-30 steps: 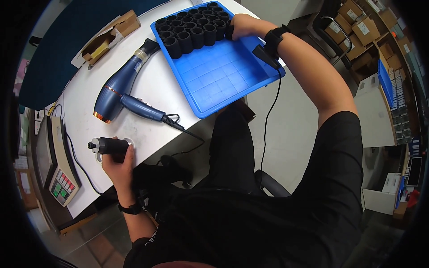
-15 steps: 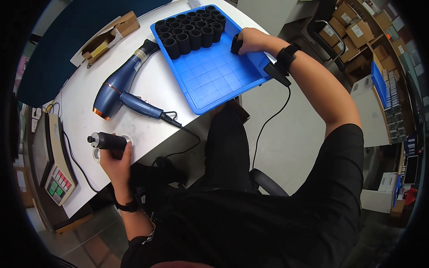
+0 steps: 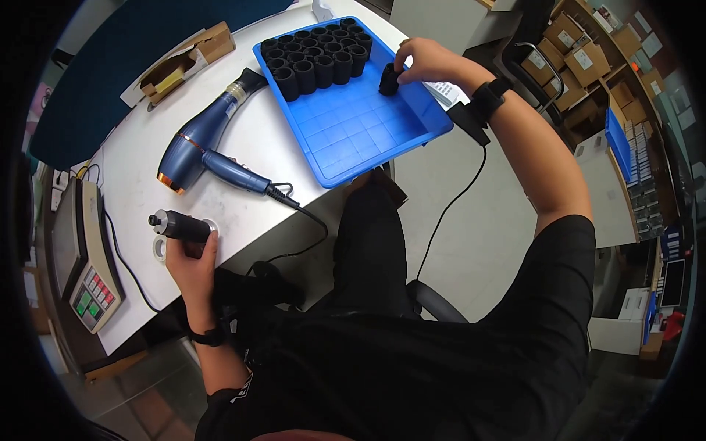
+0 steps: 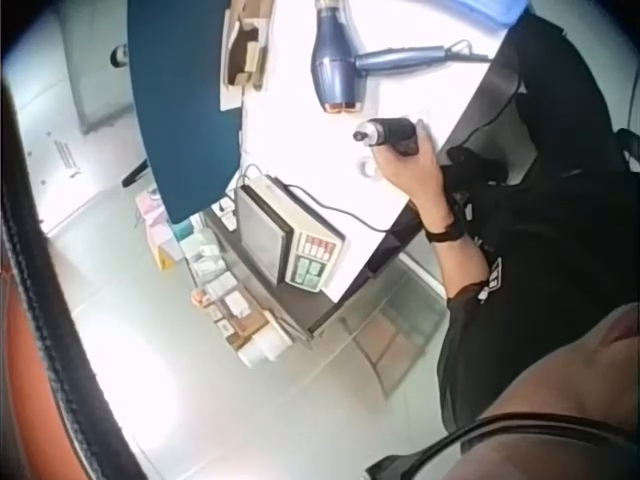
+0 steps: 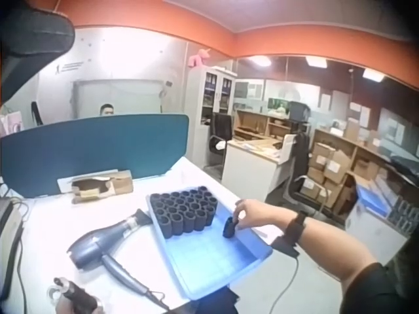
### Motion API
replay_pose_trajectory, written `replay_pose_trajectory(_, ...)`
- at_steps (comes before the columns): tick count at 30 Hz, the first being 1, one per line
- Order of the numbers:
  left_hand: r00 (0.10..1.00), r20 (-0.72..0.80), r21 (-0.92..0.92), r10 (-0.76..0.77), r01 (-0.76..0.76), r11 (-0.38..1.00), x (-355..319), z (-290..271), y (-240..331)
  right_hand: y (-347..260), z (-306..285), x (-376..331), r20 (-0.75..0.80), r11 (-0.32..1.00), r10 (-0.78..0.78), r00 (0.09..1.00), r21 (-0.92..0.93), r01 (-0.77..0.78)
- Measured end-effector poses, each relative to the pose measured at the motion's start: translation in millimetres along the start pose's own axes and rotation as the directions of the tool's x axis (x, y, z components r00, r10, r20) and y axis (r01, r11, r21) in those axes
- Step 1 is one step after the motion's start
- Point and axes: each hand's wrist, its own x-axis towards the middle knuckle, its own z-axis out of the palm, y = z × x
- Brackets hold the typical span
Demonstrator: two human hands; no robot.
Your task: The recorder is assembling and heat-treating small electronic components using a hair dryer and metal cylinders at a manual workstation.
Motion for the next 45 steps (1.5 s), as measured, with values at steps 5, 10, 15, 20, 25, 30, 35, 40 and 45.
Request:
replay_pose_trajectory(5,1.0,0.009,0.035,0.002,-0.002,0.999,0.5,-1.5,2.7,-1.3,-6.5,-1.0,-0.071,0.999,0.04,0.997,0.005,-0.04)
replay_pose_trajectory(10,1.0,0.007,0.027,-0.003,0.003,1.0,-0.8,-2.3,3.3,6.1,3.7,9.5,-0.036,0.999,-0.025,0.999,0.022,0.026)
replay_pose_trajectory(15,1.0,0.017,0.028,0.0,-0.001,1.0,0.6,-1.3,2.8,15.1,3.8,19.6,0.095,0.999,0.033,0.995,-0.021,-0.031)
replay_pose_trajectory(20,1.0,0.016,0.025,-0.011,0.011,1.0,0.9,-2.3,3.1,9.5,4.0,23.3,0.084,1.0,0.012,0.996,-0.017,-0.011)
replay_pose_trajectory(25,1.0,0.009,0.024,0.01,-0.01,1.0,1.1,-1.7,0.4,10.0,4.0,27.2,0.103,0.999,0.015,0.995,-0.042,-0.011)
replay_pose_trajectory(30,1.0,0.023,0.013,-0.004,0.004,1.0,1.5,-1.9,4.2,10.3,2.5,28.1,0.073,0.997,-0.033,0.997,-0.062,0.037)
replay_pose_trajectory(35,1.0,0.02,0.046,-0.004,0.003,0.999,0.5,-3.6,3.9,9.3,3.5,23.3,0.034,0.997,-0.047,0.998,-0.059,0.049)
replay_pose_trajectory(40,0.998,0.052,0.063,0.035,-0.038,0.997,3.0,-2.8,0.5,13.5,-11.0,5.7,-0.053,0.999,-0.02,0.998,-0.041,0.018)
replay_pose_trajectory(45,0.999,0.035,0.094,-0.009,0.006,0.996,1.2,-8.0,7.1,-30.5,-29.4,-36.4,-0.225,0.968,-0.117,0.967,0.19,0.162)
